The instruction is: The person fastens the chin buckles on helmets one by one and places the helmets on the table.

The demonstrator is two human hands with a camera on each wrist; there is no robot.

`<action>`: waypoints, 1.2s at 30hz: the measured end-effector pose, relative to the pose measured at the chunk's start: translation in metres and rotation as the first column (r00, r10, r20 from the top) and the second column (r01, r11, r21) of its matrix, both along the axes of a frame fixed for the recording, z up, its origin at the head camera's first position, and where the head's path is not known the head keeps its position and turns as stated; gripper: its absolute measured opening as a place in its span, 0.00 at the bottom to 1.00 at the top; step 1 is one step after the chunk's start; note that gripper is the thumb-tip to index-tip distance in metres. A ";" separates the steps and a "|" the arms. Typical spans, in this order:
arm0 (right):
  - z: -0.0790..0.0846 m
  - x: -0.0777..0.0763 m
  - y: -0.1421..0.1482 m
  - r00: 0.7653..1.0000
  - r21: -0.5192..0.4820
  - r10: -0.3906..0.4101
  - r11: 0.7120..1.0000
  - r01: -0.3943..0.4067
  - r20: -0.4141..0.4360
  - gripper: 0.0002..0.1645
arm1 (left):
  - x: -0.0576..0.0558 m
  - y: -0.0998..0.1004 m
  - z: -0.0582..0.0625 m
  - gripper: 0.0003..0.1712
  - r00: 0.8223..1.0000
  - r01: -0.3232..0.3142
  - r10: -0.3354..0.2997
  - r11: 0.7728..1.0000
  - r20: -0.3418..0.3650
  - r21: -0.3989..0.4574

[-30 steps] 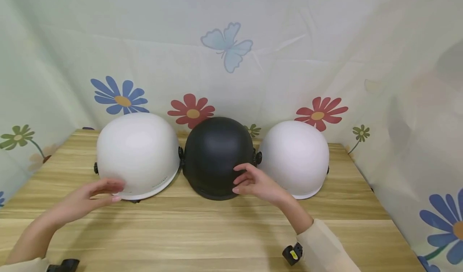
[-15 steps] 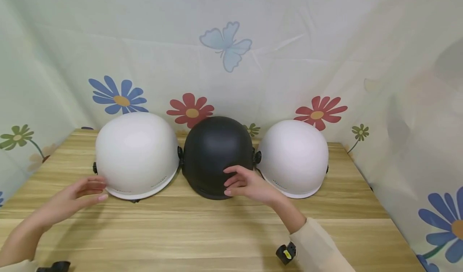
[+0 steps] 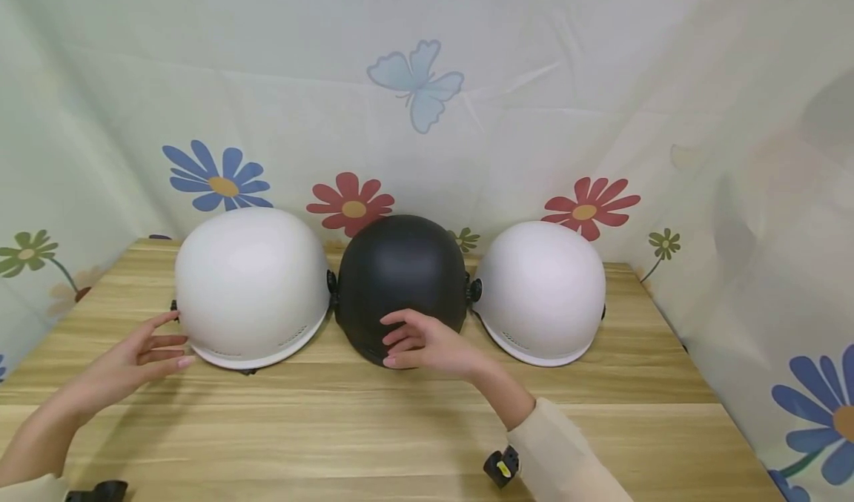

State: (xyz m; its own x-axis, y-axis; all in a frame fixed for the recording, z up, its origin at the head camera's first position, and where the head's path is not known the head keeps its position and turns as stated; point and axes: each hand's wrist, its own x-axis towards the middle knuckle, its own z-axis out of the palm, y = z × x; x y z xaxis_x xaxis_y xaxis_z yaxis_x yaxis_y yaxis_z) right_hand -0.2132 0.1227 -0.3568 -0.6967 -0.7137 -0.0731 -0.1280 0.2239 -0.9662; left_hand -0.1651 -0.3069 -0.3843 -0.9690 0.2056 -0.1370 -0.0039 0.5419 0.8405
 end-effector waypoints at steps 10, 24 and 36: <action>-0.003 -0.001 -0.018 0.999 0.000 0.039 0.999 -0.039 -0.009 0.34 | -0.004 -0.003 -0.005 0.50 1.000 0.001 -0.001 1.000 0.016 0.003; -0.005 -0.004 -0.037 0.998 0.019 0.039 0.999 -0.039 -0.044 0.37 | -0.006 -0.005 -0.010 0.51 0.999 0.007 -0.006 1.000 0.054 -0.030; -0.012 -0.009 -0.055 1.000 0.032 0.018 0.999 -0.017 -0.020 0.38 | -0.009 -0.008 -0.012 0.51 0.999 0.016 -0.014 0.999 0.052 -0.032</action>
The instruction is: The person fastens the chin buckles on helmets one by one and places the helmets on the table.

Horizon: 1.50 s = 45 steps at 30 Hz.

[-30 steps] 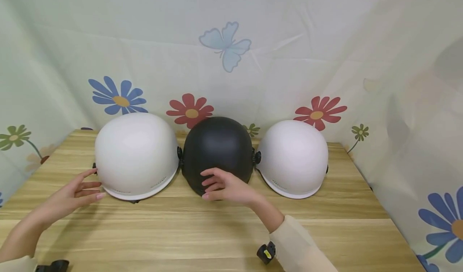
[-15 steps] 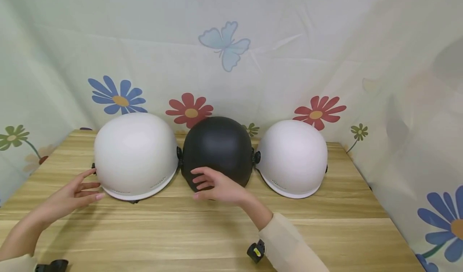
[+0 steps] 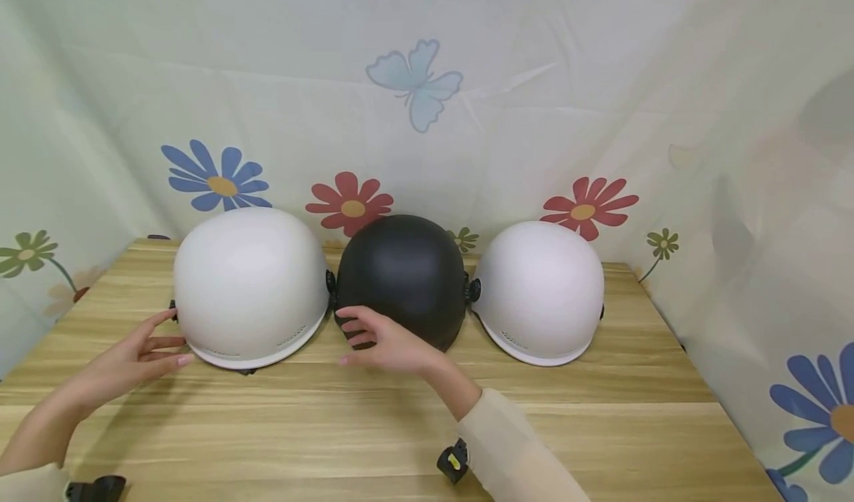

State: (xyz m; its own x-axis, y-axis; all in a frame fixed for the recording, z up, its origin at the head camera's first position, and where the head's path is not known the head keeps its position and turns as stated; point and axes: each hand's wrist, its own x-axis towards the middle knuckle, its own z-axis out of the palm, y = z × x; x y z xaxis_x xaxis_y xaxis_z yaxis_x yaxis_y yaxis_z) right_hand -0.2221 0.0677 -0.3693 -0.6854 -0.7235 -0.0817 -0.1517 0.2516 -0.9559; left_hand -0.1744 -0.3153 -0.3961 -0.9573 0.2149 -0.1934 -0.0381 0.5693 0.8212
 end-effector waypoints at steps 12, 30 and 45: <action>0.000 -0.004 -0.018 0.999 -0.020 -0.031 0.999 0.031 -0.010 0.38 | -0.001 0.000 -0.003 0.51 1.000 -0.002 0.002 1.000 -0.004 0.010; -0.002 -0.019 -0.051 0.993 -0.052 -0.122 0.991 0.122 0.008 0.43 | 0.000 0.002 -0.001 0.52 1.000 -0.002 0.002 1.000 -0.010 -0.010; -0.005 -0.023 -0.060 0.991 -0.028 -0.131 0.991 0.131 0.006 0.47 | -0.001 0.004 0.001 0.55 1.000 -0.013 0.013 1.000 0.002 0.023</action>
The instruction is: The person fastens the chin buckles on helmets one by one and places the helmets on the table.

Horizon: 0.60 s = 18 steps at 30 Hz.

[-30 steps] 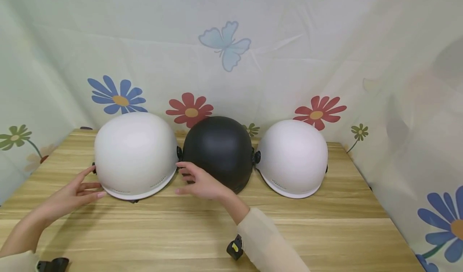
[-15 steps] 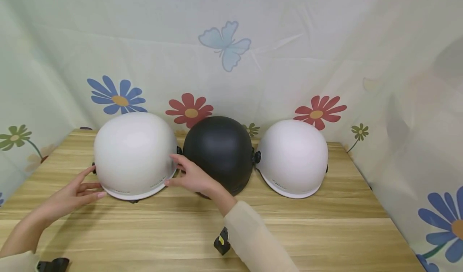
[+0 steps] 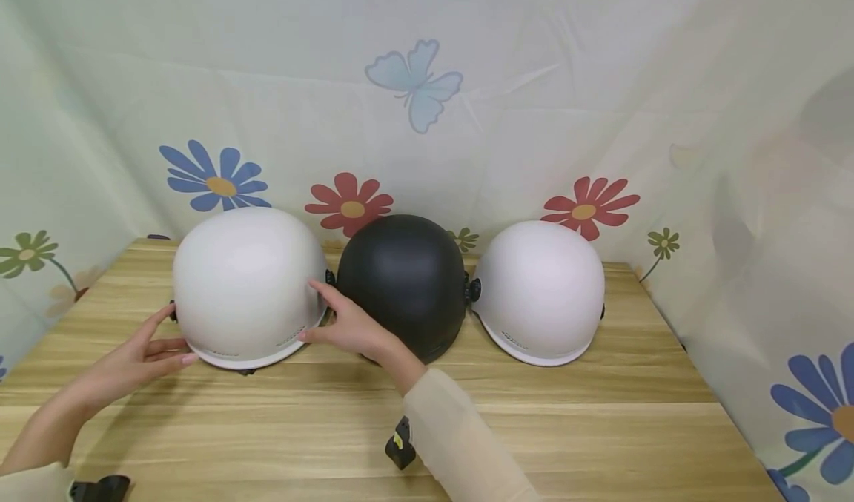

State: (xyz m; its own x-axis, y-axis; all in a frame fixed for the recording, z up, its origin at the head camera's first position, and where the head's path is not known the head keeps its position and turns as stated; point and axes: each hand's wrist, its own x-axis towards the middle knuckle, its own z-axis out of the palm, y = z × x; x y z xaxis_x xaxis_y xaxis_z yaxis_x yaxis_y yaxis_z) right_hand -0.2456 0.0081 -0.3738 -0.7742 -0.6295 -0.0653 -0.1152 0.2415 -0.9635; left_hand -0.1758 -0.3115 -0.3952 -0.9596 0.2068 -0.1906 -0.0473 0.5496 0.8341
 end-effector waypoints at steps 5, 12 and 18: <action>0.000 0.000 -0.001 1.000 -0.009 -0.003 1.000 0.003 0.009 0.47 | 0.000 0.000 -0.001 0.55 1.000 0.006 -0.006 1.000 -0.009 0.000; -0.002 0.000 -0.003 1.000 -0.020 -0.007 1.000 0.007 0.007 0.47 | 0.002 0.000 0.000 0.54 1.000 0.008 -0.008 1.000 0.006 0.024; -0.002 0.001 -0.003 1.000 0.001 -0.006 1.000 0.006 0.000 0.47 | 0.003 0.002 0.000 0.54 0.999 0.026 -0.027 0.999 0.020 0.047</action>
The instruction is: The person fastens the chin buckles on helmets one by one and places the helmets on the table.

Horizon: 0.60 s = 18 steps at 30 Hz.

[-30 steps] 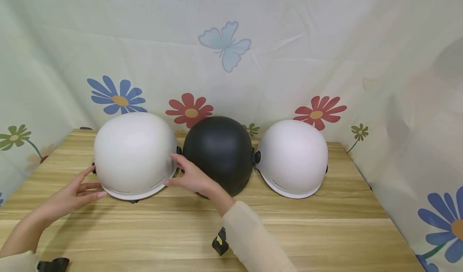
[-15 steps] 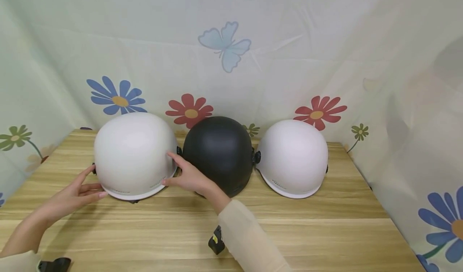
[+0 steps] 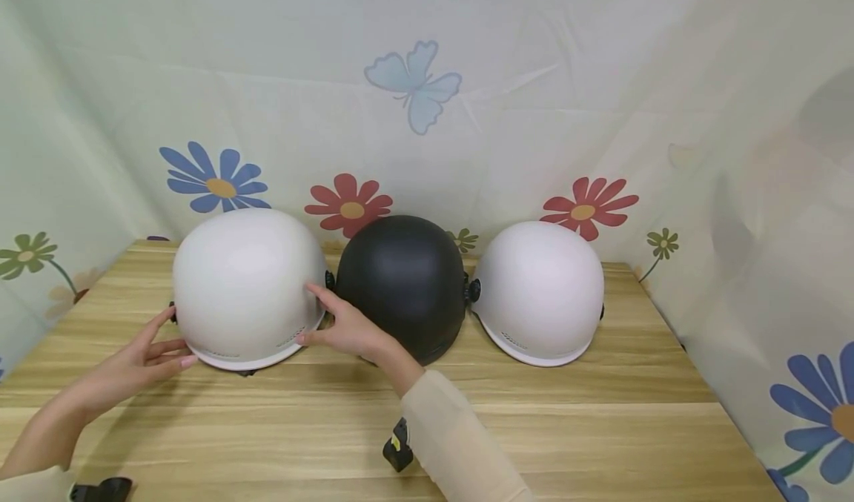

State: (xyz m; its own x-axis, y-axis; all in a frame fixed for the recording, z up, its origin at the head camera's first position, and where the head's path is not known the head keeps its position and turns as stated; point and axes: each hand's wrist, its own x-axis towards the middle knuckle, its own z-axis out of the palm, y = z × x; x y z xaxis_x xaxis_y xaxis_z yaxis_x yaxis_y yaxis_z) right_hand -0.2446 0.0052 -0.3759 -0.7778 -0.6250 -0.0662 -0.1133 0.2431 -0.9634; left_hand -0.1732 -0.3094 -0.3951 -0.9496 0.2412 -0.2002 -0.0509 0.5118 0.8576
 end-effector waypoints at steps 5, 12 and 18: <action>0.001 0.001 -0.001 1.000 0.009 0.003 1.000 -0.003 -0.005 0.48 | 0.000 0.000 -0.003 0.52 1.000 0.006 -0.006 0.999 -0.001 0.039; 0.001 0.001 -0.001 1.000 0.022 0.004 1.000 -0.004 0.001 0.48 | 0.000 -0.001 -0.004 0.51 0.999 -0.028 0.023 0.993 0.044 0.112; 0.001 0.001 0.001 1.000 0.025 0.012 1.000 -0.012 -0.005 0.49 | 0.001 0.000 -0.003 0.51 0.996 -0.068 0.060 0.988 0.063 0.141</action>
